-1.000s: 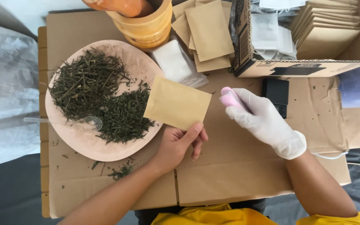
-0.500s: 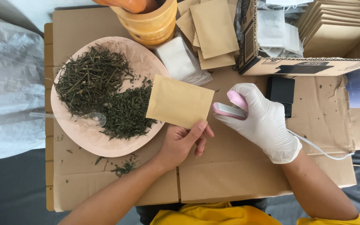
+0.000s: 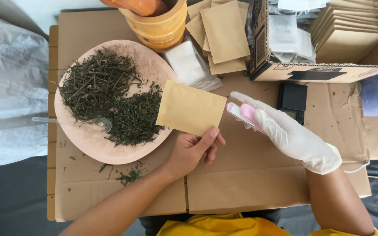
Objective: Packaging tea leaves into filter bags, sealing them with a handheld heat sealer, and placing the sealed bags into paper envelopes.
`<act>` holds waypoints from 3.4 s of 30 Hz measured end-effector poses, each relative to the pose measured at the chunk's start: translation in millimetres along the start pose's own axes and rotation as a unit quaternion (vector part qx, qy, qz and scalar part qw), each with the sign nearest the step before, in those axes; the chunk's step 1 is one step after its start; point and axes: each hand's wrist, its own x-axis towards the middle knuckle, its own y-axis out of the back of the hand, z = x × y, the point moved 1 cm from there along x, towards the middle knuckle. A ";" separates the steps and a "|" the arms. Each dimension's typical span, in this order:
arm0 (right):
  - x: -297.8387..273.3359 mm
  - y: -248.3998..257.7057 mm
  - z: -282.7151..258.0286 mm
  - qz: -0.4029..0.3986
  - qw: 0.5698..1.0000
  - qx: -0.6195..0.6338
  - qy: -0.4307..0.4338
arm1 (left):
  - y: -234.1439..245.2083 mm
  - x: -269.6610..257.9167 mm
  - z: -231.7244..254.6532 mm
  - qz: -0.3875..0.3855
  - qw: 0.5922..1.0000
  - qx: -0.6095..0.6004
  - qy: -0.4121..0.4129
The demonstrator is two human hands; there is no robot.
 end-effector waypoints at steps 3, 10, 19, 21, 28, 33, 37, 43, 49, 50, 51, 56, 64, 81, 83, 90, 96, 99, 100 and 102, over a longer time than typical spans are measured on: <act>1.6 -0.3 -8.0 -0.021 0.986 -0.118 0.114 | -0.6 0.0 -2.2 -0.011 1.000 -0.007 0.006; 17.6 -13.7 23.8 -0.002 0.992 -0.067 0.103 | -2.5 0.6 -29.8 0.032 0.999 -0.016 -0.028; 22.9 -23.8 12.7 0.009 0.998 -0.055 -0.044 | -1.2 1.1 -32.9 0.005 1.000 -0.013 0.001; 21.9 -23.7 14.8 0.017 0.998 -0.044 -0.038 | -1.1 1.2 -31.8 -0.017 1.000 -0.004 0.012; 27.1 -19.6 39.5 0.060 0.997 -0.018 -0.041 | -4.1 3.0 -27.6 0.003 1.000 -0.018 0.013; 22.6 -15.1 18.7 0.106 0.993 -0.035 -0.028 | -1.9 5.1 -25.5 0.000 1.000 -0.009 0.007; 28.3 -9.7 25.0 0.129 0.991 -0.028 -0.025 | 2.8 6.5 -25.3 0.005 1.000 -0.014 0.011; 31.6 -11.5 28.5 0.136 0.990 -0.032 -0.017 | 4.2 8.3 -27.3 0.010 1.000 -0.008 0.010; 35.2 -9.1 30.6 0.133 0.989 -0.057 -0.041 | 5.7 9.8 -29.2 0.003 1.000 -0.006 0.003; 35.5 -10.3 28.0 0.134 0.988 -0.056 -0.047 | 5.5 10.8 -30.2 0.001 1.000 -0.001 0.006; 36.1 -12.1 25.6 0.135 0.988 -0.055 -0.053 | 5.8 11.6 -31.5 -0.001 1.000 0.004 0.010; 42.8 -11.9 35.4 0.130 0.987 -0.071 -0.055 | 1.8 9.8 -25.1 0.020 1.000 0.020 -0.004; 48.2 -8.8 35.1 0.133 0.989 -0.062 -0.025 | 1.5 14.3 -11.2 0.046 0.998 0.038 0.013; 45.2 -12.7 30.6 0.134 0.988 -0.068 -0.029 | 1.8 16.3 -17.9 0.026 0.999 0.040 -0.009; 41.4 -13.7 30.2 0.132 0.989 -0.066 -0.032 | -0.1 14.4 -20.1 0.029 0.999 0.043 -0.007; 39.3 -11.0 23.1 0.124 0.989 -0.070 -0.030 | 1.4 23.4 -22.5 0.032 0.998 0.054 -0.003; 33.8 -14.2 14.0 0.051 0.991 -0.126 -0.019 | -1.9 21.7 -19.1 0.053 0.998 0.018 0.026; 34.3 -18.3 21.2 0.074 0.989 -0.124 -0.022 | -0.8 21.2 -15.5 0.041 0.999 0.012 0.029; 33.5 -19.5 20.7 0.075 0.989 -0.124 -0.019 | -0.6 20.9 -13.5 0.041 0.999 0.014 0.026; 31.2 -21.8 20.0 0.094 0.990 -0.101 -0.036 | -0.9 19.2 -10.4 0.040 0.998 0.001 0.037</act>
